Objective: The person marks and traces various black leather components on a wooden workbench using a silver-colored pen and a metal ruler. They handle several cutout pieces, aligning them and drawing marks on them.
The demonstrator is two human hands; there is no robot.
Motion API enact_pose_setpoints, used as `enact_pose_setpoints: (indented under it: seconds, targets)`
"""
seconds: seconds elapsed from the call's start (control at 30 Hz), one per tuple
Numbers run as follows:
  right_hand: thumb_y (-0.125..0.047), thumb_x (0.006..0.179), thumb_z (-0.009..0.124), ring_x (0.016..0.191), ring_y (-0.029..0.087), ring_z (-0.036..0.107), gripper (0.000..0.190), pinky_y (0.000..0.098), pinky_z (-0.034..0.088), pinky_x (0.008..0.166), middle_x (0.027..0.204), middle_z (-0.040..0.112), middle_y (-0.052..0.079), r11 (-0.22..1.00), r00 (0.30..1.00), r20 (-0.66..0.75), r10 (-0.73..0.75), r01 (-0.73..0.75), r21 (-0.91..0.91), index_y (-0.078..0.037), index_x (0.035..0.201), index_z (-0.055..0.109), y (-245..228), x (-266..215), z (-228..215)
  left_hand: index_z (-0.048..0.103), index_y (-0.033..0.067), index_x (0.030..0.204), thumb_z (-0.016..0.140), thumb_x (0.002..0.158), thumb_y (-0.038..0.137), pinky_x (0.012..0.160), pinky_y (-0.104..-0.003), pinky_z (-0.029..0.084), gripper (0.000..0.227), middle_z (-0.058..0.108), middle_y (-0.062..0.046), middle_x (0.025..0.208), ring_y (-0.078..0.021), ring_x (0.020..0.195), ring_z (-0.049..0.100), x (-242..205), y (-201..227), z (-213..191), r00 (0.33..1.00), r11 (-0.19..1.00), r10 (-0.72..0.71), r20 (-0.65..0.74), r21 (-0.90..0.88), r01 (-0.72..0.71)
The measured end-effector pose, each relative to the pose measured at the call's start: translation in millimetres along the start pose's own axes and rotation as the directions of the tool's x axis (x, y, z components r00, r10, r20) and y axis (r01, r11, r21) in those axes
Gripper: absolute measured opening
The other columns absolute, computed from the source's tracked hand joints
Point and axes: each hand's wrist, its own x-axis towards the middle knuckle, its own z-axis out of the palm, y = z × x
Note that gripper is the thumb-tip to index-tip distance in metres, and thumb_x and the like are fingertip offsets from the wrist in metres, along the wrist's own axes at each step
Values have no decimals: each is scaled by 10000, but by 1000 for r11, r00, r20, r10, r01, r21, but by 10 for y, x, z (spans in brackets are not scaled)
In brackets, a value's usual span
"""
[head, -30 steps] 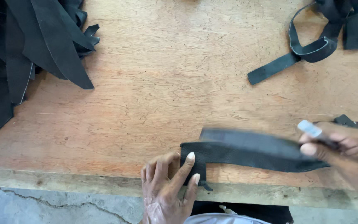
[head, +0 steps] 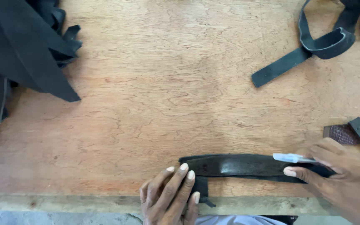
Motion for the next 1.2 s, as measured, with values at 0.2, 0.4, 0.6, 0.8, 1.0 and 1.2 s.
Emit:
enact_pose_setpoints:
  seconds: [0.2,0.4,0.6,0.8,1.0,1.2]
  targets:
    - [-85,743,815,1008,120,651,407,284,576,824,1078,703,-11,858,951,-203,-231,298,418,-159,1143,797,437,-171,216,773,160,1138,773,802,339,975,-398,444,381,712,-15,1252,-200,1154,615,-59,-73,42,999,999,25,43,31,-26]
    - [1,704,819,969,124,650,540,273,529,775,1077,679,-31,884,988,41,-146,112,453,-254,1179,844,646,-118,272,765,168,1157,768,803,361,955,-390,446,403,717,-22,1245,-195,1145,615,-109,-132,48,994,998,42,102,52,-48]
    - [17,683,831,957,130,655,524,289,520,736,1074,673,-15,893,983,78,-168,118,434,-254,1132,815,699,-75,308,762,180,1141,778,814,372,976,-400,452,380,716,-14,1231,-184,1159,611,-158,-124,80,997,999,6,80,36,-9]
    - [-9,751,784,968,102,682,504,274,569,734,1101,671,-38,921,968,212,-138,46,387,-307,1158,802,690,-29,257,745,194,1168,767,840,385,1016,-427,456,381,693,-14,1270,-189,1198,598,-223,-107,67,993,999,-34,113,33,31]
    - [38,710,770,989,132,672,566,291,559,775,1130,674,-25,911,971,167,-171,92,401,-267,1187,788,773,-38,301,748,214,1180,768,836,372,1005,-435,481,379,636,-32,1269,-229,1159,576,-170,-62,42,991,999,-49,128,28,46]
    - [-42,720,825,938,125,653,476,297,519,810,1050,732,-40,929,978,69,-197,164,331,-255,1146,828,890,8,430,780,205,1161,837,772,348,881,-428,504,418,567,-8,999,-200,938,541,-138,30,4,996,996,-82,33,33,81]
